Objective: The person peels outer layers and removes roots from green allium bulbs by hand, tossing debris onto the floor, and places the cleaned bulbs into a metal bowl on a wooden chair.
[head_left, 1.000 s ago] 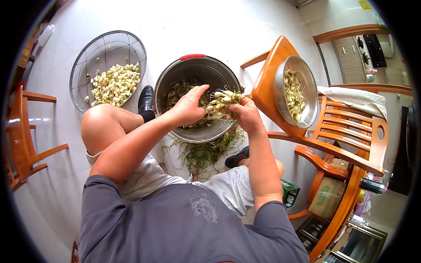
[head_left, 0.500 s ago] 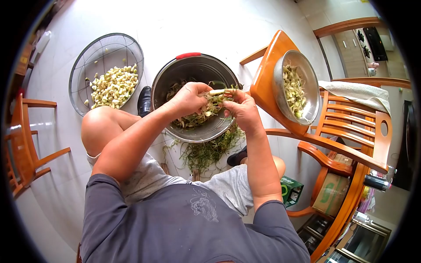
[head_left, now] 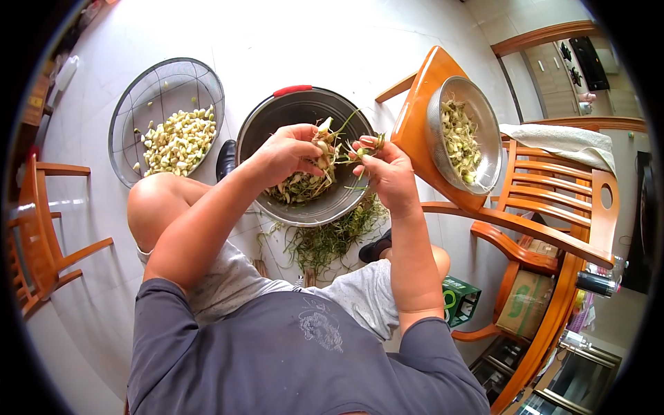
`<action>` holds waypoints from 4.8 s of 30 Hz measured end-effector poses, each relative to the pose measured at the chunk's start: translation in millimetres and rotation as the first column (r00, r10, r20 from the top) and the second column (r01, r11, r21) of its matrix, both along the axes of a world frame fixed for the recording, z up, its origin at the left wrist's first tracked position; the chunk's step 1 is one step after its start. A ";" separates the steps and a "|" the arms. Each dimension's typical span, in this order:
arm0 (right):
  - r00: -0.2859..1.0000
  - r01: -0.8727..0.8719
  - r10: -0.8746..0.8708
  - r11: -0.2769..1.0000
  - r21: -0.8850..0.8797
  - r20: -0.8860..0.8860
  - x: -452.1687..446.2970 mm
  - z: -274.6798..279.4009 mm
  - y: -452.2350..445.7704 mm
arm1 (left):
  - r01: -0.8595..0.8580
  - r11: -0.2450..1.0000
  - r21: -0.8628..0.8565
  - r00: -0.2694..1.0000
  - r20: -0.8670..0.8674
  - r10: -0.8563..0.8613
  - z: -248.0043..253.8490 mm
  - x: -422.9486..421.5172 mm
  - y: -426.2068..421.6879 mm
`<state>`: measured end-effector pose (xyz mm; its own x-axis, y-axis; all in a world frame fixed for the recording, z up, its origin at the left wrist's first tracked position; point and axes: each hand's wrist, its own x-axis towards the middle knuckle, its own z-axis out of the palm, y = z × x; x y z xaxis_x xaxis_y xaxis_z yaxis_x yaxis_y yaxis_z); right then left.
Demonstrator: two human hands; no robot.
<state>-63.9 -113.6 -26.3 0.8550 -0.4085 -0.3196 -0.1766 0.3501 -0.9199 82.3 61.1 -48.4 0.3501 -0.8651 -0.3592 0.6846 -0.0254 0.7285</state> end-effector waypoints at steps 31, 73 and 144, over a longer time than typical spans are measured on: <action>0.990 -0.048 0.000 0.941 0.335 0.141 8.6 -3.6 -7.3 | -0.167 0.968 0.189 0.986 0.047 0.161 -30.4 -10.9 -8.7; 0.995 0.018 -0.078 0.711 0.702 0.053 8.1 -33.7 32.2 | 0.021 0.987 0.156 0.844 0.526 -0.101 29.7 -35.3 -20.5; 0.998 0.058 -0.063 0.940 0.335 0.003 -13.7 5.9 17.3 | -0.070 0.988 0.139 0.995 -0.064 0.079 11.1 -42.5 -29.2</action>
